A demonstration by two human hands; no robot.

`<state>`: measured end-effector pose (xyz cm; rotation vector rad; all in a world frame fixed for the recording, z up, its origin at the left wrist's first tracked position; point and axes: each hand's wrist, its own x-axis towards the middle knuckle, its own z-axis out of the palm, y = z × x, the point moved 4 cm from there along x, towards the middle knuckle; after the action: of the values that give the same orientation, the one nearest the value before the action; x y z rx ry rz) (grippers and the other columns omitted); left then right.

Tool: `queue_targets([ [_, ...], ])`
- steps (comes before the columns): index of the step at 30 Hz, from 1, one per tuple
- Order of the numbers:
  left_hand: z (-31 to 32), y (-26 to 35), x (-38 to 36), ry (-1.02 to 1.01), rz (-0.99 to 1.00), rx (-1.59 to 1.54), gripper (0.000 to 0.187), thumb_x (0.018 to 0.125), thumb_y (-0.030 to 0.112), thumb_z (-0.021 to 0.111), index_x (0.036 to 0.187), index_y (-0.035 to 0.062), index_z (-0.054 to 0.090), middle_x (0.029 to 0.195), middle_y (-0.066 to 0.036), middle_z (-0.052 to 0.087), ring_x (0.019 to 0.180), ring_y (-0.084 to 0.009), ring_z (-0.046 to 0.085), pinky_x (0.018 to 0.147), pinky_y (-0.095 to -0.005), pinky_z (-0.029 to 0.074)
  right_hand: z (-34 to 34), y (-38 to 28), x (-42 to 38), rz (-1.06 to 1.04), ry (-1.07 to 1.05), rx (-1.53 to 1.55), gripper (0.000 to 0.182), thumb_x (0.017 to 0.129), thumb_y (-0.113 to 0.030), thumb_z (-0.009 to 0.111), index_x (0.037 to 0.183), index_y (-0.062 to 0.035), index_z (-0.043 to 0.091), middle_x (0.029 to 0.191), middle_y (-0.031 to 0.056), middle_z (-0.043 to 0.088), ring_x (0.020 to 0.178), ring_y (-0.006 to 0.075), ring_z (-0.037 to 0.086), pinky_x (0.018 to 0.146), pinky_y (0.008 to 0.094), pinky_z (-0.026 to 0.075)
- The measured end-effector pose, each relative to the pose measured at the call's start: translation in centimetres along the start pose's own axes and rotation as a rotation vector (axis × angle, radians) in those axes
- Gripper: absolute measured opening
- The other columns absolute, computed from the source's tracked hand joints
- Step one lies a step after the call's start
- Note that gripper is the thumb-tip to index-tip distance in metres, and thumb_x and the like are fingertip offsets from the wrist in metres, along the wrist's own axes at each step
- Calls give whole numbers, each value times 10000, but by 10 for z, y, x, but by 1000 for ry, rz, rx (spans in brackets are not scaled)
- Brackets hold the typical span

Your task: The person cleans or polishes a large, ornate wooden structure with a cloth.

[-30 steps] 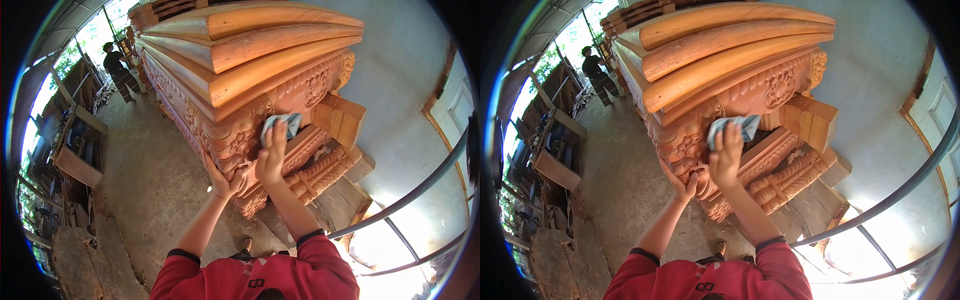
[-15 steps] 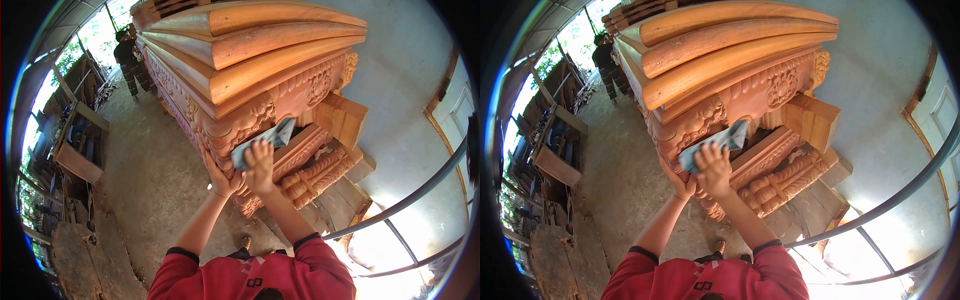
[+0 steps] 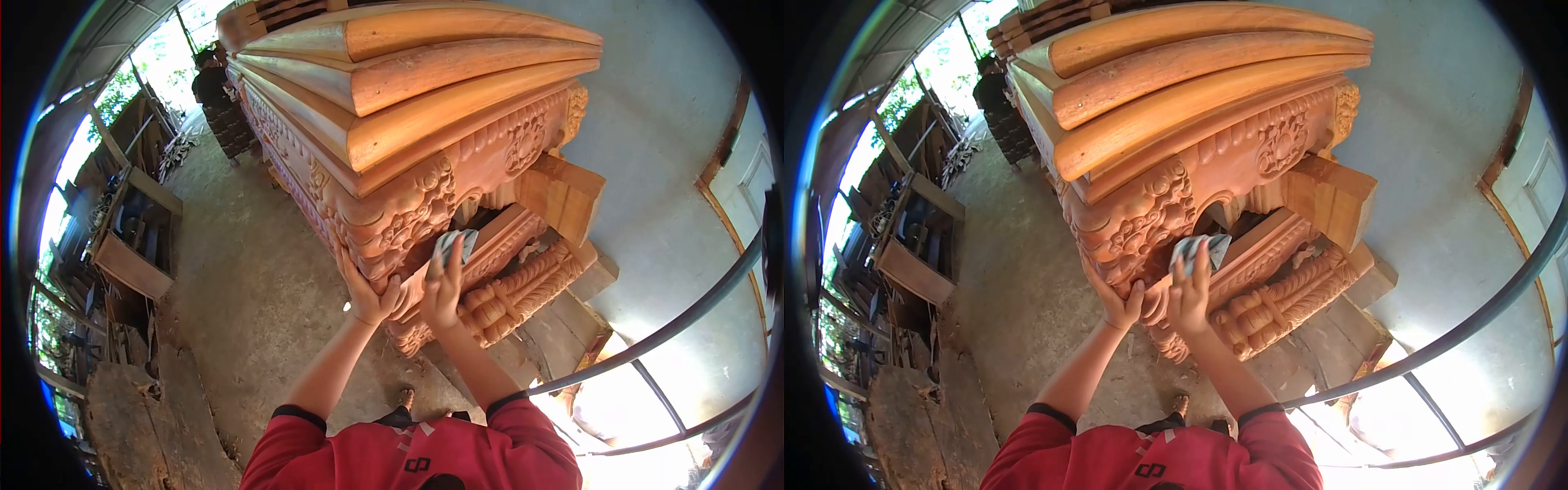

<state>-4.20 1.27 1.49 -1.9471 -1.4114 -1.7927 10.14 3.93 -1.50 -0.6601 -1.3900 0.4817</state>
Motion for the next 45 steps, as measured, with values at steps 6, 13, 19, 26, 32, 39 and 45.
queue_targets([
  [6, 3, 0, -1, 25, 6, -66, 953, 771, 378, 601, 1365, -57, -5, 1410, -234, 67, 1310, -341, 131, 1058, -433, 112, -10, -53, 97, -234, 55, -55, 376, 931, -158, 334, 1219, 43, 469, 1351, 230, 344, 1271, 369, 307, 1029, 403, 245],
  [13, 0, 7, 4, 47, 38, -27, 898, 727, 233, 610, 1376, -17, 42, 1405, -262, 96, 1300, -414, 133, 1048, -476, 123, -3, -30, 62, -234, 64, -218, 377, 894, -104, 377, 1232, 45, 455, 1336, 197, 388, 1250, 363, 348, 1013, 434, 263],
  [19, 1, 5, 2, 64, 59, -16, 890, 727, 249, 610, 1374, -16, 59, 1404, -265, 104, 1298, -415, 142, 1047, -479, 124, 1, -47, 107, -277, 86, -245, 391, 883, -88, 371, 1248, 31, 444, 1337, 200, 385, 1254, 363, 339, 1003, 423, 269],
  [26, -1, 5, 6, 75, 102, 2, 870, 754, 320, 593, 1373, -12, 79, 1401, -265, 111, 1295, -412, 155, 1039, -489, 142, 1, -25, 36, -139, 34, -159, 407, 912, -127, 317, 1262, 60, 406, 1349, 223, 354, 1271, 366, 311, 1032, 430, 238],
  [32, 1, 5, 2, 79, 55, 0, 873, 754, 365, 600, 1370, -8, 106, 1395, -263, 124, 1293, -411, 162, 1034, -496, 153, -5, -47, 98, -191, 127, -88, 453, 948, -212, 287, 1287, 81, 351, 1349, 229, 350, 1283, 322, 302, 1044, 377, 227],
  [39, 1, 4, 2, 76, 84, 34, 871, 753, 363, 601, 1367, -15, 111, 1394, -264, 118, 1292, -414, 163, 1034, -499, 153, -3, -22, 67, 101, 72, 183, 483, 960, -248, 275, 1269, 117, 338, 1309, 188, 383, 1230, 255, 341, 1019, 340, 244],
  [45, 0, 5, 2, 52, 80, 26, 867, 752, 346, 593, 1363, -27, 105, 1395, -272, 107, 1294, -419, 149, 1038, -499, 141, -8, -43, 86, 101, 271, 56, 517, 957, -372, 317, 1160, 78, 472, 992, 72, 556, 894, 135, 504, 787, 260, 400],
])
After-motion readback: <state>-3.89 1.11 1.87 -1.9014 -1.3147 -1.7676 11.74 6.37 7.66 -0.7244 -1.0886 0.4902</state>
